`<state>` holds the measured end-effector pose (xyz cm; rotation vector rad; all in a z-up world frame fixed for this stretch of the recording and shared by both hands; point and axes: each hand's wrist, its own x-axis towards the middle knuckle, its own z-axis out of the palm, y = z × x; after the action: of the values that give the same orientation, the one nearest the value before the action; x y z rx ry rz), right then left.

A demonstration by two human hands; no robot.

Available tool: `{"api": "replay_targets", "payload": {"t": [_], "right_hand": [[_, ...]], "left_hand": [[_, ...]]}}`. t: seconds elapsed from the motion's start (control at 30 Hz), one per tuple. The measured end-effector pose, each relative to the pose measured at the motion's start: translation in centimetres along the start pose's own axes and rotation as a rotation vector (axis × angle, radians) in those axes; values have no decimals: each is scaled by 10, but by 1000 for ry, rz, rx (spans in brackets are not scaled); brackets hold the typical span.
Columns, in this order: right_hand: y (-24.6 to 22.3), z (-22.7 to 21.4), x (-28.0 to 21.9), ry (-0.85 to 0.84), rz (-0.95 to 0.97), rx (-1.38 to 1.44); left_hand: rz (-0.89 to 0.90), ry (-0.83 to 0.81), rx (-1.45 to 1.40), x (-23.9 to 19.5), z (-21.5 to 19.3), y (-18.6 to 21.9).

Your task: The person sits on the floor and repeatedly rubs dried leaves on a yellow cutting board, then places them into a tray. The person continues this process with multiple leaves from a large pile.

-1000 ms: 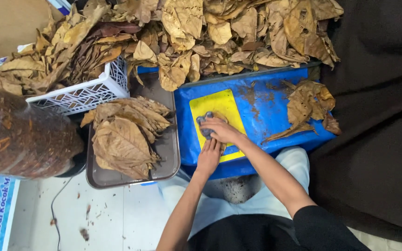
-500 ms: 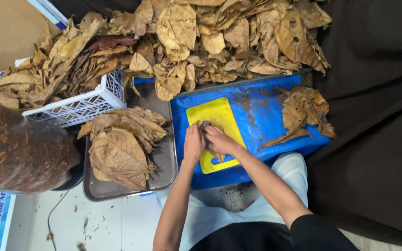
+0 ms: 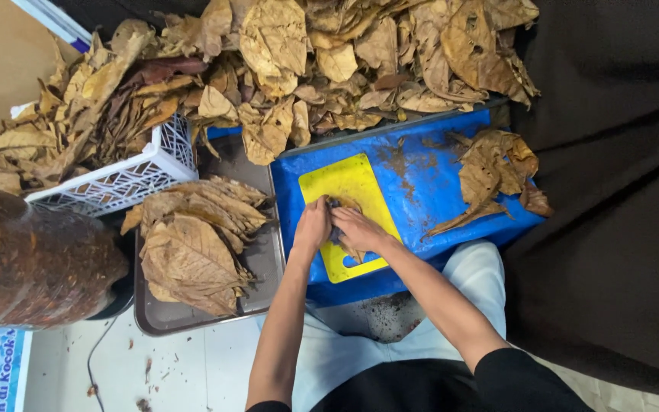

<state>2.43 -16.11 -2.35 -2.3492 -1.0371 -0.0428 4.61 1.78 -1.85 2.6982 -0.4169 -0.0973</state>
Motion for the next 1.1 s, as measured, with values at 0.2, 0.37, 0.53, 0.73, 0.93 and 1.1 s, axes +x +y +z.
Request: {"api": "replay_targets", "payload": {"t": [0.2, 0.37, 0.53, 0.73, 0.93, 1.1], "right_hand": [[-24, -23, 4, 47, 14, -30], [-15, -7, -8, 44, -54, 50], [-24, 5, -40, 0, -35, 161], [-50, -19, -89, -41, 10, 245], [-46, -40, -71, 264, 569, 758], [7, -2, -13, 603, 416, 284]], "left_hand": [[-31, -122, -20, 1, -16, 5], [-17, -138, 56, 4, 0, 0], [-2, -148, 70, -5, 9, -4], [34, -143, 158, -28, 10, 8], [57, -119, 422, -44, -3, 35], [-38, -83, 356, -24, 17, 31]]}}
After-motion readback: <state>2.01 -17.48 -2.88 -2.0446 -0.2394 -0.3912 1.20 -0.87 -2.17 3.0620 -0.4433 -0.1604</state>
